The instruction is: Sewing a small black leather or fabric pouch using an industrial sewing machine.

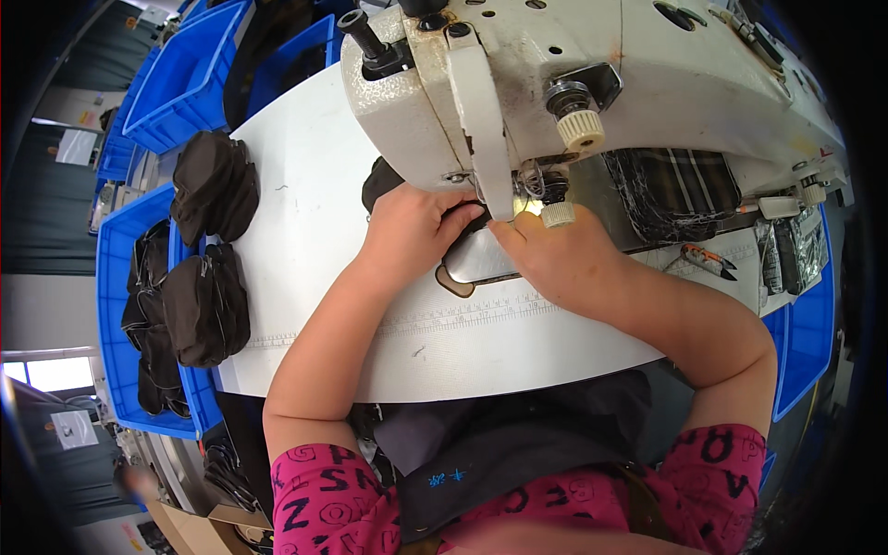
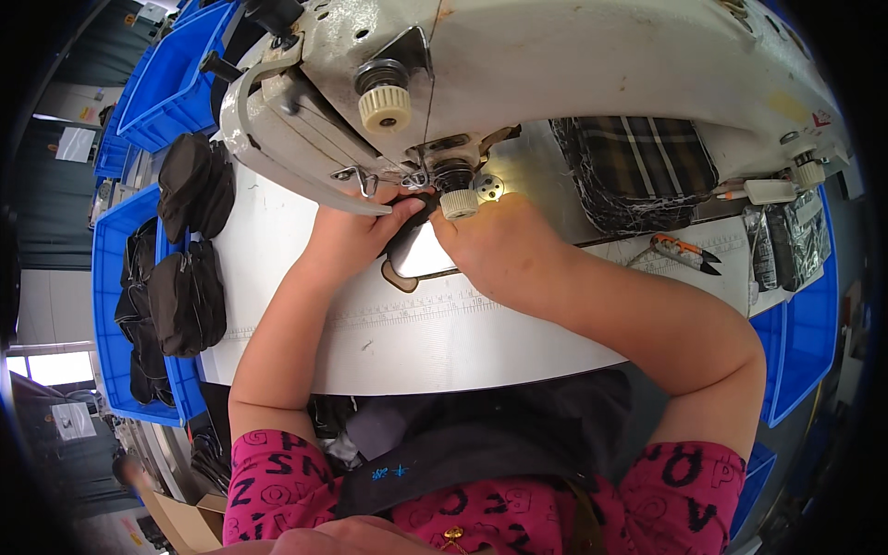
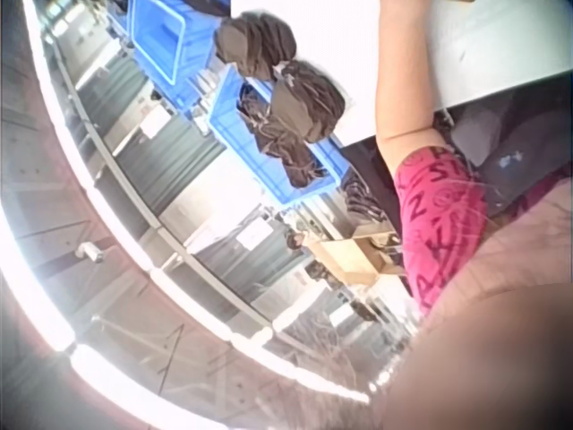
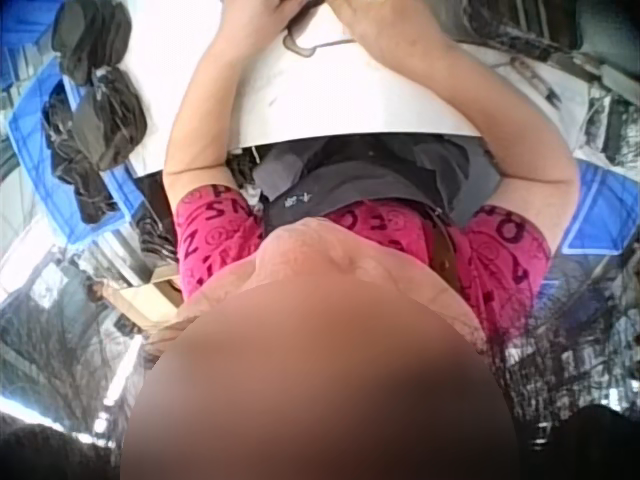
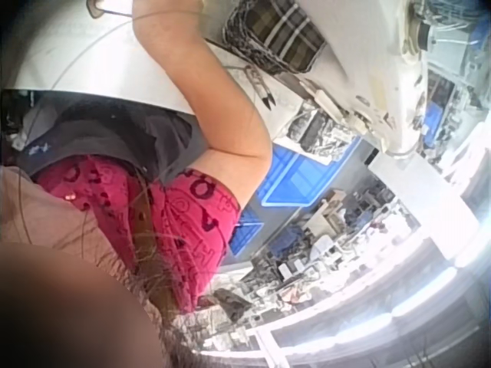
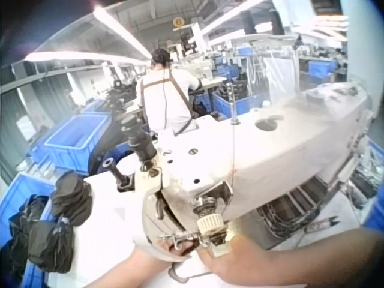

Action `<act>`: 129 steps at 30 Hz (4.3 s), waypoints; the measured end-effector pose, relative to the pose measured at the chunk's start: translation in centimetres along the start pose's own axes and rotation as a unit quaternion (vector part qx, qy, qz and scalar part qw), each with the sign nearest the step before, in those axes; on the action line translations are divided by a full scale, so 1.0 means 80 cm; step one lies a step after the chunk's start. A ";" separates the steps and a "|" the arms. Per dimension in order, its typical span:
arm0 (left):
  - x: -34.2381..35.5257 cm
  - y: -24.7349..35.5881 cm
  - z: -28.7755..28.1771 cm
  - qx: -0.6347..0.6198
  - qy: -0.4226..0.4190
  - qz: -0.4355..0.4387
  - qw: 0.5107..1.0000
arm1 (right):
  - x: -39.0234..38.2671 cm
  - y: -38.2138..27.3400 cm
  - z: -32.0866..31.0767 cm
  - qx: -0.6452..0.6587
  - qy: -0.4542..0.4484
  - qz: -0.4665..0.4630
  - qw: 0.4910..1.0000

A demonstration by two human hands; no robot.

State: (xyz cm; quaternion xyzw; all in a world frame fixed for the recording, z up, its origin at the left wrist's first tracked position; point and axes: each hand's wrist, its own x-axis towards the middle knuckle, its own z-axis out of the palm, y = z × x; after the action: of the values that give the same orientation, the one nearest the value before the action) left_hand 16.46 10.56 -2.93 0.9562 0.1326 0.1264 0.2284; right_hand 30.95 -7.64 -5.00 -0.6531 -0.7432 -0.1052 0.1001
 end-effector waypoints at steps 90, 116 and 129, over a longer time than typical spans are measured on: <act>-0.029 0.039 -0.035 0.051 -0.081 0.059 0.994 | -0.004 -0.001 -0.005 0.061 0.057 -0.075 0.994; -0.024 0.049 0.008 0.153 0.058 0.057 0.985 | -0.001 0.007 -0.007 0.070 0.039 -0.029 0.996; -0.035 0.029 -0.043 -0.016 -0.096 0.044 0.994 | -0.002 0.006 -0.017 0.106 0.000 -0.045 0.993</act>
State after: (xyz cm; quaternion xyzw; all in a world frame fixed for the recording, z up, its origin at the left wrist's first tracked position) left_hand 13.26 9.06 0.61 0.9650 0.0659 0.0460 0.2496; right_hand 31.43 -8.10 -3.73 -0.6051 -0.7785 -0.0300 0.1637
